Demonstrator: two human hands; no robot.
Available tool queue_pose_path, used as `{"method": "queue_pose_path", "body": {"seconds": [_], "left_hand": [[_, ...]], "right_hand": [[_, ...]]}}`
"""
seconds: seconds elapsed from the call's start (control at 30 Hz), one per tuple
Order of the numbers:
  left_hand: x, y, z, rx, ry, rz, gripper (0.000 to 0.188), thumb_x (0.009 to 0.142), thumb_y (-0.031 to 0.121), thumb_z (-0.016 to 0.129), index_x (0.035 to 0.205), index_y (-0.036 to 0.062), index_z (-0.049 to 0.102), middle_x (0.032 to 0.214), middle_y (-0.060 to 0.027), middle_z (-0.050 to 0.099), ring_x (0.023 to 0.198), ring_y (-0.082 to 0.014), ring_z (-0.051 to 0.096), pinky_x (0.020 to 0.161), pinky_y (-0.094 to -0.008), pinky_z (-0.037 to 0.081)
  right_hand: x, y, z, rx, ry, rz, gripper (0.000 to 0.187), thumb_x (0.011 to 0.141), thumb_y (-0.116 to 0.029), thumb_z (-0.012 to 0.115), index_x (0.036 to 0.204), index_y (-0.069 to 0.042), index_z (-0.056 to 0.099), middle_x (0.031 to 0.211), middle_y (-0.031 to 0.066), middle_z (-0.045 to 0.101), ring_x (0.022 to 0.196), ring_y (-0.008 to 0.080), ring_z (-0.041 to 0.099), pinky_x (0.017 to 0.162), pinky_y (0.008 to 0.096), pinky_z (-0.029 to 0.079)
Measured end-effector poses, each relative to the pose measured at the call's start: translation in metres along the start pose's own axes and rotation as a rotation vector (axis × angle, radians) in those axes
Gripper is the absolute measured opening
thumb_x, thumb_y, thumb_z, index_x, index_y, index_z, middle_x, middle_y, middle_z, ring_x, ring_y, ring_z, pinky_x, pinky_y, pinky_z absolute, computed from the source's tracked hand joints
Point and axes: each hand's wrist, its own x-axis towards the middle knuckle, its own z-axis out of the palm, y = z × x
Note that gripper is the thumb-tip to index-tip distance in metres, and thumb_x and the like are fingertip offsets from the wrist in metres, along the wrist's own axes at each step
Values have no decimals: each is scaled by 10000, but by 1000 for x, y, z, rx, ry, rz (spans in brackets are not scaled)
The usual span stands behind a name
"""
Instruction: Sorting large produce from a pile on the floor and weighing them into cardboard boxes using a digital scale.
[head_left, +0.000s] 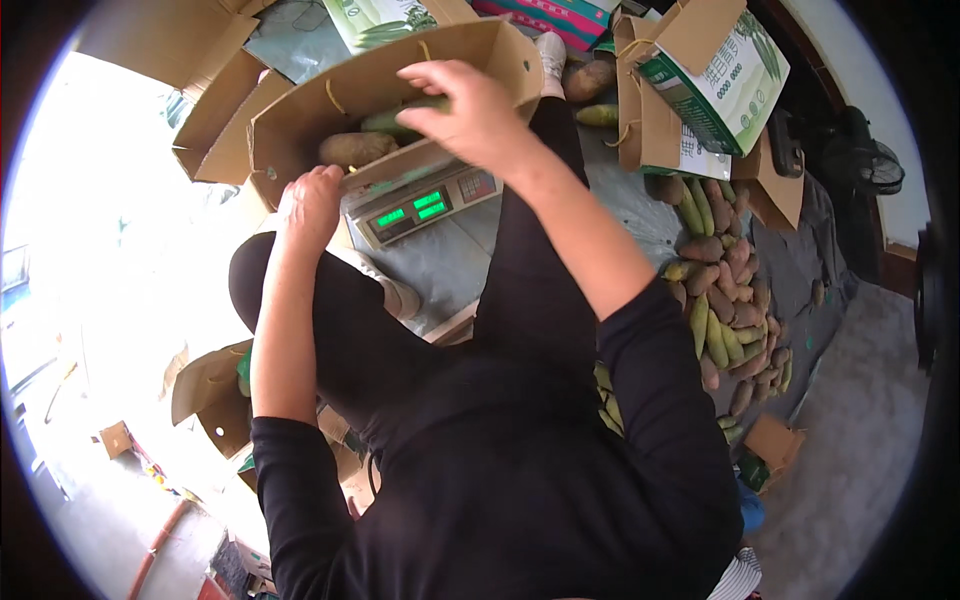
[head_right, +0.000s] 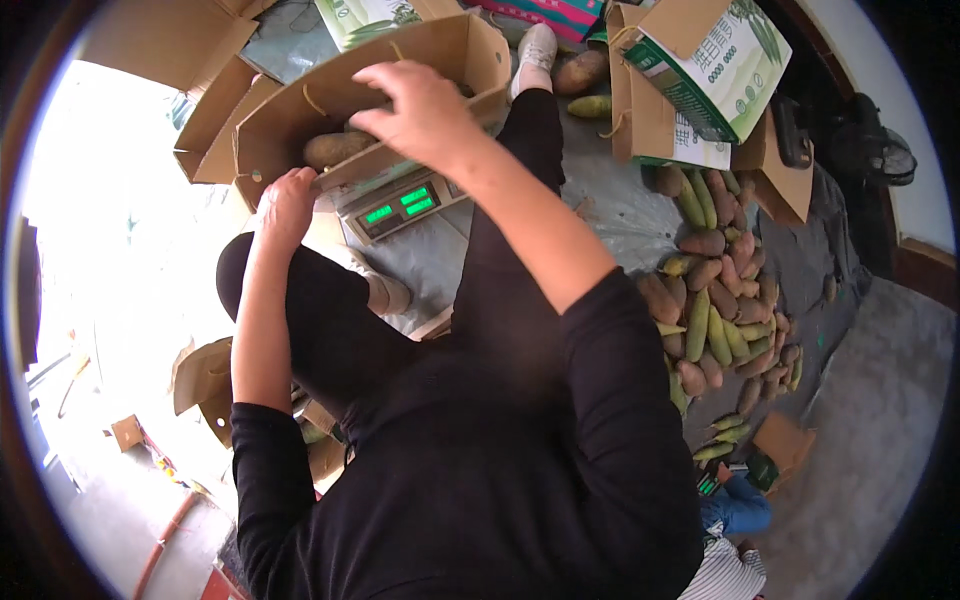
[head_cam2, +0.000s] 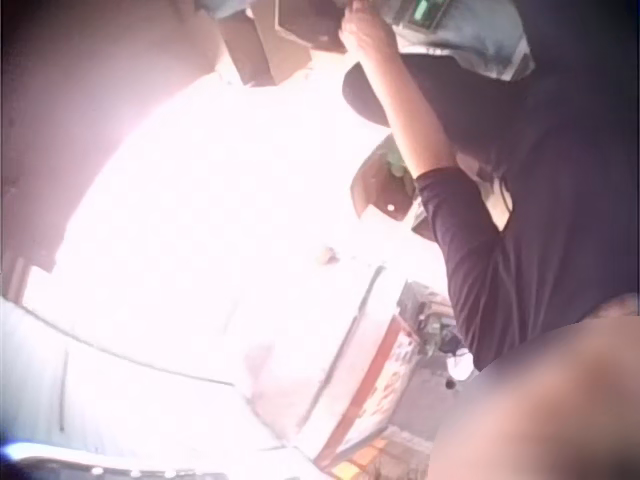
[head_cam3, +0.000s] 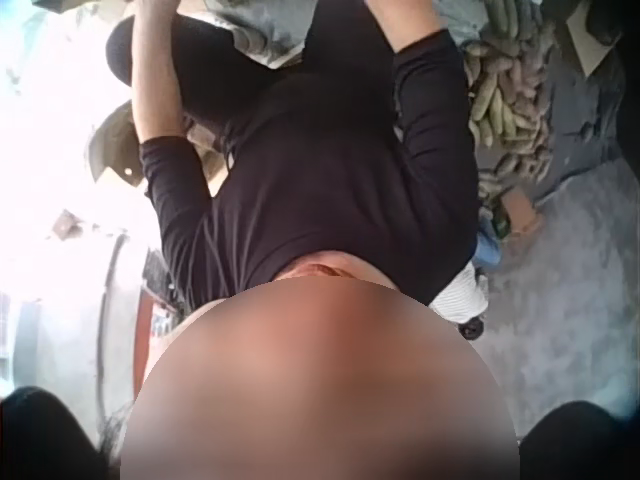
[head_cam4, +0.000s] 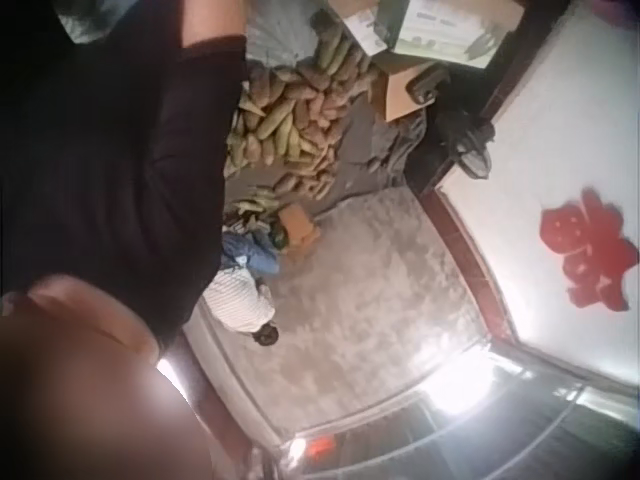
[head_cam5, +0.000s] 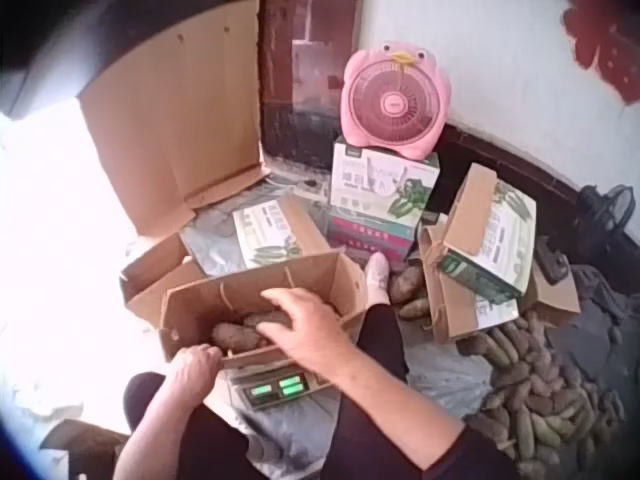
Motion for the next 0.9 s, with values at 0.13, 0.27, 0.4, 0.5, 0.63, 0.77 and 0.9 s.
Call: {"method": "queue_pose_path", "body": {"seconds": [0.13,0.27,0.4,0.5,0.63,0.77,0.9], "left_hand": [[1,3,-6,-43,-47,-26,77,769,58,535,838,38,563,857,-148,601,853,-334,587,737,-421,462],[6,10,-5,-32,-80,-6,85,781,73,533,857,46,559,880,-141,605,851,-346,587,744,-425,465],[0,11,-9,-89,-56,-29,209,774,75,567,982,57,581,964,-147,602,914,-340,573,774,-418,457],[0,14,-11,-15,-72,-45,264,776,75,591,1039,61,570,987,-151,601,925,-337,571,774,-409,459],[7,17,-4,-20,-107,-20,263,782,81,586,1043,53,558,988,-155,599,916,-340,575,767,-406,461],[3,17,-10,21,-125,-66,250,790,92,575,1035,44,556,983,-157,599,911,-340,577,764,-406,459],[5,16,-4,-6,-119,-52,246,788,100,576,1027,44,557,996,-150,598,914,-338,576,768,-405,459]], "right_hand": [[-44,30,-52,209,173,151,286,776,-87,646,1051,-26,599,948,83,631,875,151,596,785,272,477],[-123,99,-93,234,350,431,264,797,-75,630,1051,-8,602,907,54,632,822,105,579,741,243,474],[-225,161,-96,118,421,732,242,788,-59,612,1023,1,610,876,72,646,778,129,593,708,264,479],[-309,198,-89,-27,409,884,253,774,-89,621,1011,-1,616,858,107,652,772,167,607,710,281,479],[-421,226,-82,-116,385,1084,280,749,-153,638,998,-26,624,871,152,649,807,245,628,736,323,482],[-463,210,-68,-277,204,1306,226,759,-164,625,892,18,632,789,115,629,717,205,612,653,318,481],[-516,207,-74,-297,68,1484,232,756,-196,601,945,-62,597,909,182,634,932,367,582,789,403,469]]}}
